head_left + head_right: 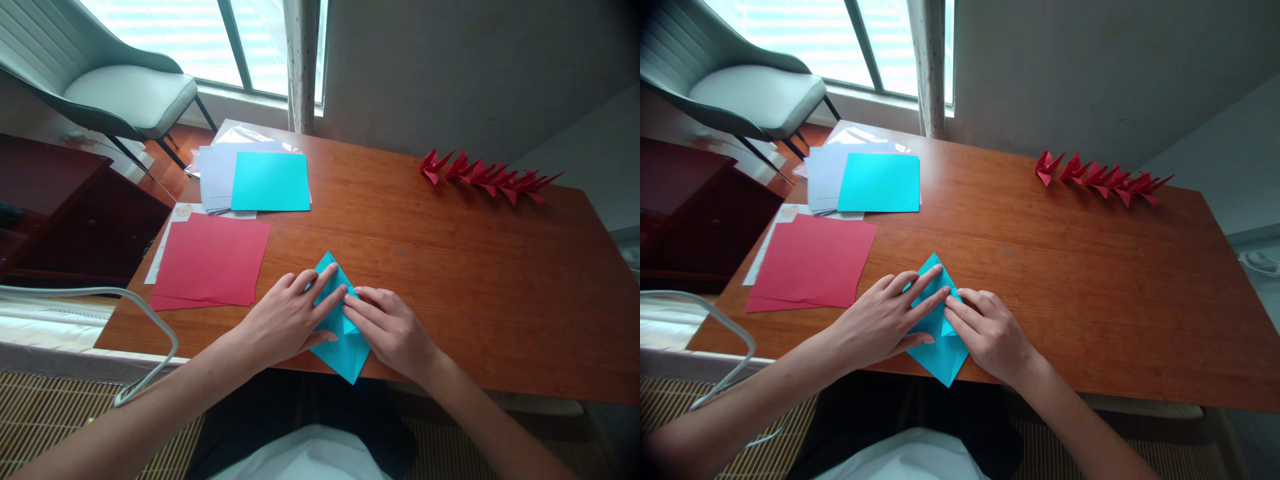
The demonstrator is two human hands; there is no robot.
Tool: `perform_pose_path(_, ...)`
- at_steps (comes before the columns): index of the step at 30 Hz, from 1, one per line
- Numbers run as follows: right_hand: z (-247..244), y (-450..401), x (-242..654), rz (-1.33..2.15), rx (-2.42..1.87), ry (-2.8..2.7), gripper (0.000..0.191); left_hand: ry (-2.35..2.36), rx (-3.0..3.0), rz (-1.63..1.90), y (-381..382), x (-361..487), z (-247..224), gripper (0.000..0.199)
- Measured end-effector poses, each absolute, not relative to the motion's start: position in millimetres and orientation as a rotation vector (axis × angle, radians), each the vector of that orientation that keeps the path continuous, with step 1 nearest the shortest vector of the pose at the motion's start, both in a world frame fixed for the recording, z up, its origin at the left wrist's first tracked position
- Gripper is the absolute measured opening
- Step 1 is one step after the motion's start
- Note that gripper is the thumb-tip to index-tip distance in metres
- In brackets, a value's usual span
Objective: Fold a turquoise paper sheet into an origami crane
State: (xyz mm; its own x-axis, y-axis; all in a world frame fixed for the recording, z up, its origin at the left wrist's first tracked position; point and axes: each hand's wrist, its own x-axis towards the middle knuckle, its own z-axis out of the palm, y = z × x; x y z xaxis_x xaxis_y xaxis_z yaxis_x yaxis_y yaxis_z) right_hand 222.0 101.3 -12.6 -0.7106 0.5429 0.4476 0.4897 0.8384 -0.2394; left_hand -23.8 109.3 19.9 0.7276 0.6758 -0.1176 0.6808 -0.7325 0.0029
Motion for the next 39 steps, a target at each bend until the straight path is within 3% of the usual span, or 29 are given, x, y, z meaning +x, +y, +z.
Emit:
perform_pose_path(6,-10.2,98.1,224.9,0.233,-0.767,-2.508,0.033,1.14,2.851,-0.181,109.1,-23.5,20.4,0.071)
perform_pose_path(12,-1.0,116.0,228.6,0.65,-0.835,-2.288,0.035,1.134,2.846,-0.149,110.1,-24.2,21.7,0.07)
perform_pose_path(16,-3.8,150.6,211.4,0.469,-1.016,-2.37,0.037,1.142,2.851,-0.136,109.1,-24.5,21.1,0.07)
perform_pose_path(25,-8.6,171.1,196.1,0.024,-0.978,-2.625,0.033,1.132,2.829,-0.111,108.8,-25.0,18.7,0.071)
perform_pose_path(39,-9.0,174.3,197.5,0.08,-0.993,-2.644,0.033,1.136,2.817,-0.116,107.3,-23.8,17.6,0.07)
